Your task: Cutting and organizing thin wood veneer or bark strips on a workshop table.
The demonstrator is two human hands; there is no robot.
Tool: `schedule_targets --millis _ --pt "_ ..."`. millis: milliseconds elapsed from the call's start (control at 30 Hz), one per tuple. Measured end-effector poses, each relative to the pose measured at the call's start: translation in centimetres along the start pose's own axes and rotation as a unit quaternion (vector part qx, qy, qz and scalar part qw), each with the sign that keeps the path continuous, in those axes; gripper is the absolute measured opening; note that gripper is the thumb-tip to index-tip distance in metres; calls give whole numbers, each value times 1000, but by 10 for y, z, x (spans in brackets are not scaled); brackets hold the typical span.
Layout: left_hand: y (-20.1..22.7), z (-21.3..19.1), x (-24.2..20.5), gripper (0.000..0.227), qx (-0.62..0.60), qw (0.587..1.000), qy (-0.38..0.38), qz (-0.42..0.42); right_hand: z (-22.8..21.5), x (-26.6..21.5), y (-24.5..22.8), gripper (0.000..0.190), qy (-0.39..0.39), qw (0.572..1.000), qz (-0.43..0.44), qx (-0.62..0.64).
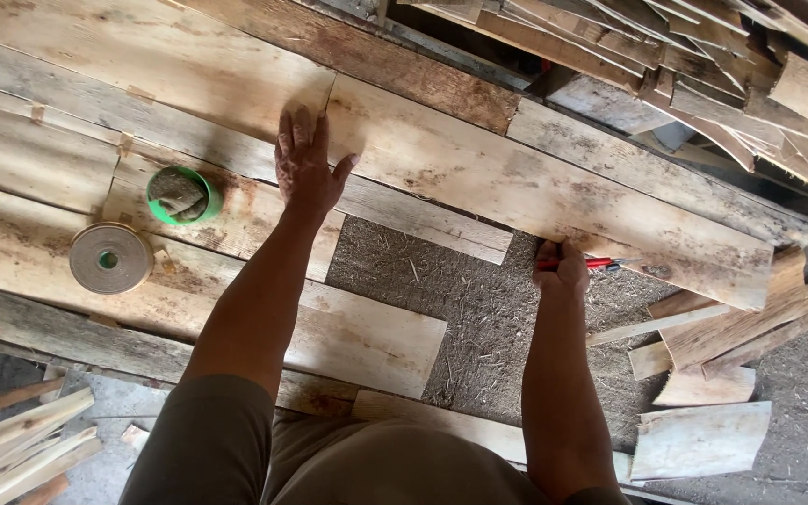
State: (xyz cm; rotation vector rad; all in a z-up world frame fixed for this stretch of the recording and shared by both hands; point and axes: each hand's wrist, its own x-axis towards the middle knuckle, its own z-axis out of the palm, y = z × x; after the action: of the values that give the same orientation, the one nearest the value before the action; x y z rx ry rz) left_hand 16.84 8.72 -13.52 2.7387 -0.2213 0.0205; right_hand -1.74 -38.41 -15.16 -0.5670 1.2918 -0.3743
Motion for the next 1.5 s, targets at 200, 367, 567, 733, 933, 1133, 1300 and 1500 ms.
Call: schedule_targets --millis 200,367,567,733,933,1133,1300,1500 --pt "7 -8 0 92 -8 1000 -12 -15 -2 -3 0 7 -13 1000 4 6" --pt "4 -5 2 91 -5 1000 -17 -22 2 -4 0 8 -8 1000 6 -7" --pt "10 -12 3 90 -7 999 -17 -33 -9 19 2 9 -22 1000 2 3" --pt "8 -6 5 89 4 999 -31 -45 -8 18 1 10 -28 999 -5 14" --pt "9 -13 11 95 25 996 -70 -49 2 6 -1 9 1 1000 -9 4" --pt "9 -17 9 94 29 997 -65 -22 4 9 -4 10 37 999 -2 0" --pt "13 -21 8 91 20 998 -55 -22 -7 30 -4 13 -17 1000 9 -8" --pt "11 -16 7 92 16 999 -37 -17 -5 28 -5 15 -40 999 1 -16"
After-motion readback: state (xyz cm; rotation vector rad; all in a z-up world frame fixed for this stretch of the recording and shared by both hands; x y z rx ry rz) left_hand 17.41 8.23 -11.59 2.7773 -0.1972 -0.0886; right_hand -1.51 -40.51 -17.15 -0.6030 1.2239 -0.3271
